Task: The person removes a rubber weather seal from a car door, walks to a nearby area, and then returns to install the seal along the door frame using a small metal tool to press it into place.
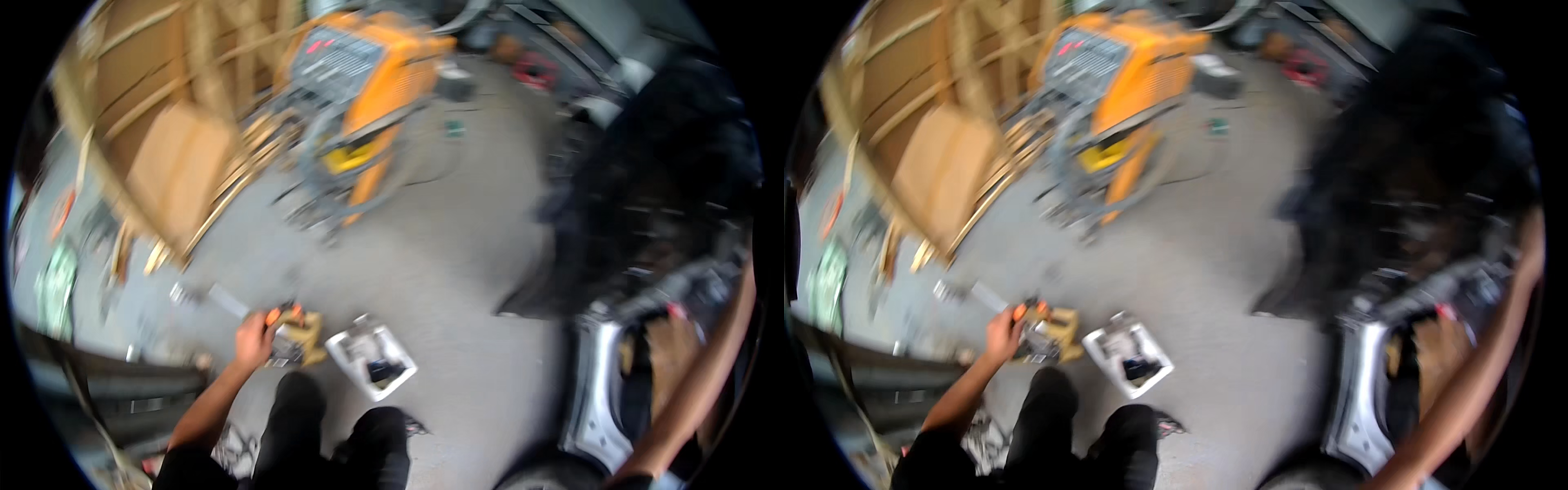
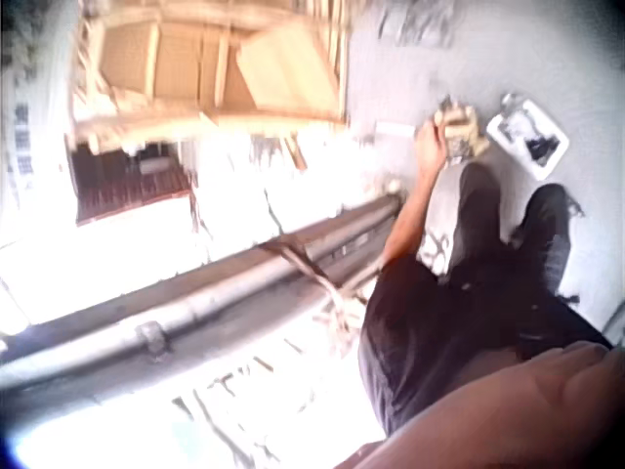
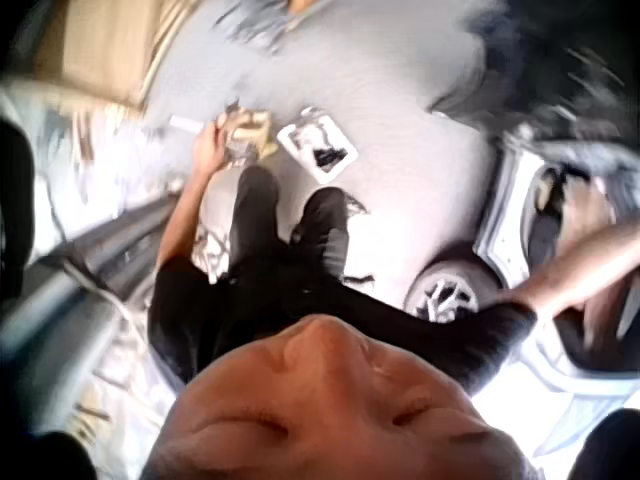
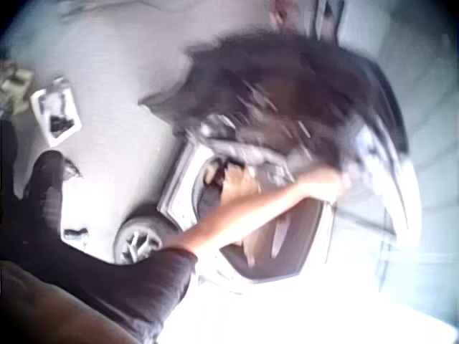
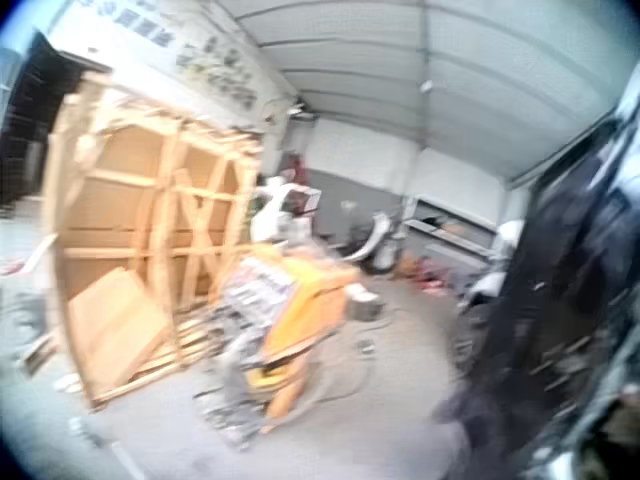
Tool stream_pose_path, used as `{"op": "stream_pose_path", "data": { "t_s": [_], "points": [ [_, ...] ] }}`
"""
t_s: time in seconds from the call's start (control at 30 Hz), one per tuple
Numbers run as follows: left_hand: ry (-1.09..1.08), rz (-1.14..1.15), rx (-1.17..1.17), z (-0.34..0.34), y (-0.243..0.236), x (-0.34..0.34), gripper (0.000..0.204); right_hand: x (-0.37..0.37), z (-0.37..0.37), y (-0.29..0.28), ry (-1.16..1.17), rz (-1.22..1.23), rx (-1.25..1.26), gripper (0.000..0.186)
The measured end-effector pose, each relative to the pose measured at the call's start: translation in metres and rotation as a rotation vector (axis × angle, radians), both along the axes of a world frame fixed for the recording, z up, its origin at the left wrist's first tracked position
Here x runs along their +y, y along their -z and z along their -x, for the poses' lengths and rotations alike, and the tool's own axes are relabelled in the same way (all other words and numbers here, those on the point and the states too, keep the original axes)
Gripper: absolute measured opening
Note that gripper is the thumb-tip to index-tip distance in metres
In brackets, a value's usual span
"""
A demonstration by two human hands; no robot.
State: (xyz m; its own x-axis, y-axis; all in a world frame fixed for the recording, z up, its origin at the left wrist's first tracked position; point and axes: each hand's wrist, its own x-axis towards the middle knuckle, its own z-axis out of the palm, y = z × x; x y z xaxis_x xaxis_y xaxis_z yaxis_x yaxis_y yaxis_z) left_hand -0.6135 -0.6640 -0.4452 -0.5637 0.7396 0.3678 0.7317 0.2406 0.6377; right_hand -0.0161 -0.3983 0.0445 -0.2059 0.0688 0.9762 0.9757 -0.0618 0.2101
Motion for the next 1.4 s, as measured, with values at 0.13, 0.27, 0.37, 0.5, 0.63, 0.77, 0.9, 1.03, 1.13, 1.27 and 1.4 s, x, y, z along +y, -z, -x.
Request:
{"op": "stream_pose_path", "data": {
  "t_s": [0.13,0.27,0.37,0.5,0.63,0.77,0.9,1.03,1.13,1.27,1.4],
  "points": [
    [0.406,-0.187,-0.098,-0.091,-0.233,0.043,0.016,0.095,0.128,-0.128,-0.049,-0.035,-0.155,0.008],
    [0.787,-0.510,-0.054,-0.194,-0.445,0.113,0.013,0.083,0.169,-0.136,-0.672,0.252,0.478,0.027],
    [1.124,-0.641,0.078,-0.289,-0.588,0.177,0.013,0.069,0.135,-0.143,-0.705,0.483,0.594,0.036],
    [1.171,-0.782,0.145,-0.396,-0.684,0.255,0.011,0.115,0.076,-0.125,-1.336,0.771,0.636,0.050],
    [1.018,-0.778,0.295,-0.475,-0.698,0.347,0.014,0.123,-0.028,-0.140,-1.758,1.069,1.182,0.060],
    [0.754,-0.807,0.383,-0.521,-0.671,0.406,0.021,0.147,-0.143,-0.146,-1.376,1.076,1.080,0.065],
    [0.594,-0.760,0.609,-0.567,-0.657,0.427,0.030,0.183,-0.216,-0.157,-1.679,1.251,0.931,0.043],
    [0.539,-0.736,0.747,-0.602,-0.672,0.425,0.040,0.207,-0.215,-0.148,-1.930,1.134,0.895,0.035],
    [0.490,-0.595,0.737,-0.595,-0.670,0.417,0.040,0.215,-0.237,-0.140,-2.091,1.416,0.925,0.032],
    [0.338,-0.489,0.861,-0.600,-0.667,0.430,0.041,0.248,-0.281,-0.112,-2.151,1.479,1.165,0.031],
    [0.541,-0.596,0.689,-0.702,-0.692,0.466,0.024,0.276,-0.307,-0.105,-2.055,1.455,1.156,0.030]
  ]
}}
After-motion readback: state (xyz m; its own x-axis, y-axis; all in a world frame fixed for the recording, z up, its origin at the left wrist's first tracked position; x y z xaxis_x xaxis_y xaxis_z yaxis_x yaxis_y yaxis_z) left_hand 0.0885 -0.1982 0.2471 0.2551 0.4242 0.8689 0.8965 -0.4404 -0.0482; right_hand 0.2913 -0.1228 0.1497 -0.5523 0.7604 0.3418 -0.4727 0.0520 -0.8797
